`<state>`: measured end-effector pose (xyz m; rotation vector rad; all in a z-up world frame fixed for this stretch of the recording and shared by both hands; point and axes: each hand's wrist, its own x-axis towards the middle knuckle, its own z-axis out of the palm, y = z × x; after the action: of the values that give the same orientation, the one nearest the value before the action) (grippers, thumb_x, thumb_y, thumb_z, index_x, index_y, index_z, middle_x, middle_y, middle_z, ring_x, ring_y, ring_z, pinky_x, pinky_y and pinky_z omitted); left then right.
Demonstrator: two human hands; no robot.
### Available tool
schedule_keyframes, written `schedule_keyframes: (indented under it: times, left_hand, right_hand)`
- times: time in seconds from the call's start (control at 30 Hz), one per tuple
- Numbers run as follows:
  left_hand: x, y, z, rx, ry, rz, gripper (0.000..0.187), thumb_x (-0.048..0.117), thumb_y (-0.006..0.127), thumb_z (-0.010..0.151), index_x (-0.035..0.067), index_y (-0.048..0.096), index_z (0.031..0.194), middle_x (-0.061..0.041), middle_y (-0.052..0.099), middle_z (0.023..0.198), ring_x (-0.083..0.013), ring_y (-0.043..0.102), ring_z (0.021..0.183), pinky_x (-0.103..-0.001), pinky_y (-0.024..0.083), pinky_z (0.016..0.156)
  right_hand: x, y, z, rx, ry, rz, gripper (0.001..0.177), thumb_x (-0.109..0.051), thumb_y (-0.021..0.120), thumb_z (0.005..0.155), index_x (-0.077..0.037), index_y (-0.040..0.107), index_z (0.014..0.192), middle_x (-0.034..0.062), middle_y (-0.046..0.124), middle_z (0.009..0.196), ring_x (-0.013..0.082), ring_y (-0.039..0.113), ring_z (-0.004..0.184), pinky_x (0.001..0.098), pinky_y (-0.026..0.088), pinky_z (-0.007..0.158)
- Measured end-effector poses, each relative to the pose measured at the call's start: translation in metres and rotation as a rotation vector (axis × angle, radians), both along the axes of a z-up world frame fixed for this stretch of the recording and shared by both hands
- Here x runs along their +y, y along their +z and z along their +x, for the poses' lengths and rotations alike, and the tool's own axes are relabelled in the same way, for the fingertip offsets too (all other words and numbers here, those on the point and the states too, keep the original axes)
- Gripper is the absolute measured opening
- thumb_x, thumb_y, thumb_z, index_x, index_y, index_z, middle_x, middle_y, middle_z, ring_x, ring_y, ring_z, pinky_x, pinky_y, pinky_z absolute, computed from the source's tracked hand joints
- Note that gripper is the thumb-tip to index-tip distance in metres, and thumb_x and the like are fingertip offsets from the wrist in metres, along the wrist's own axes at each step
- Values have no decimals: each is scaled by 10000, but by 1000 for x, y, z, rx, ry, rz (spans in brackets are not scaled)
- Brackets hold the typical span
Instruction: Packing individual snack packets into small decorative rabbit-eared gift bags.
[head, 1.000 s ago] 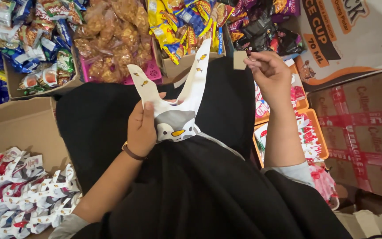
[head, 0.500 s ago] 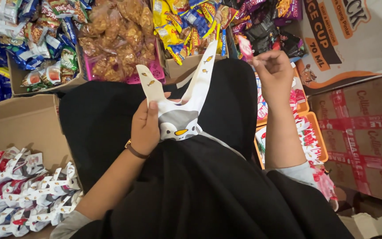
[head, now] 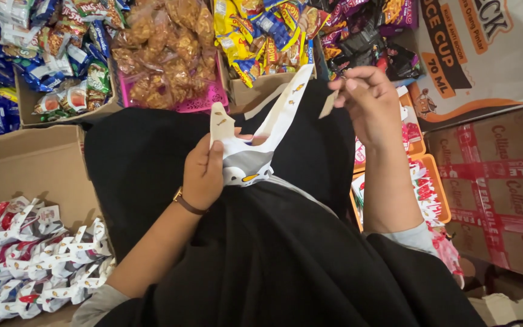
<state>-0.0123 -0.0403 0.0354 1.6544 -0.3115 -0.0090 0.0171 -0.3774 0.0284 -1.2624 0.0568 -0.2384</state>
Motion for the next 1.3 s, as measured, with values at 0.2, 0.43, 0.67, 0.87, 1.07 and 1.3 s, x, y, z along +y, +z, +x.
schedule_keyframes:
  times: [0.2,0.43,0.67,0.87,1.07,1.3]
  left_hand:
    - [10,1,0,-58,-63,65,323,80,451,1007,-25,638,1249,-129,745,1106,-191,664,859,-287,506,801]
    - [16,-4,1,-140,-62,102,299,63,479,995,-21,648,1227,-124,744,1028,-193,657,783,-286,509,738]
    - [20,-2,1,-140,-72,85,320,38,468,975,-17,650,1232,-125,745,1076,-202,676,833,-283,515,785]
    - [22,-6,1,-133,-84,59,313,95,473,1007,-31,644,1237,-130,745,1077,-207,686,851,-291,525,789]
    - [12,7,1,-153,-43,-44,441,321,390,1079,8,686,1175,-199,749,934,-349,748,831,-443,608,784]
    - [21,-10,4,-237,-36,-28,407,308,401,1082,24,674,1184,-154,674,759,-277,699,679,-380,575,626]
  right_hand:
    - [31,58,-17,98,226,112,580,77,553,929,33,464,1500,239,701,1272,257,766,970,241,584,725]
    - [47,80,-12,95,389,84,536,93,556,963,38,470,1489,225,712,1218,296,771,993,235,609,696]
    - [64,94,-14,16,270,-227,351,145,618,928,42,589,1262,167,713,1062,205,715,858,218,596,668]
    - [74,101,-22,-50,207,-439,272,78,696,940,-4,605,1183,94,675,1042,121,649,911,199,518,877]
    - [83,89,-16,-355,221,-477,377,127,719,923,109,540,1254,255,659,1021,255,656,923,327,549,789]
    - [103,90,-22,-279,284,-317,674,120,795,852,-14,405,1385,153,636,1034,143,666,910,239,573,766]
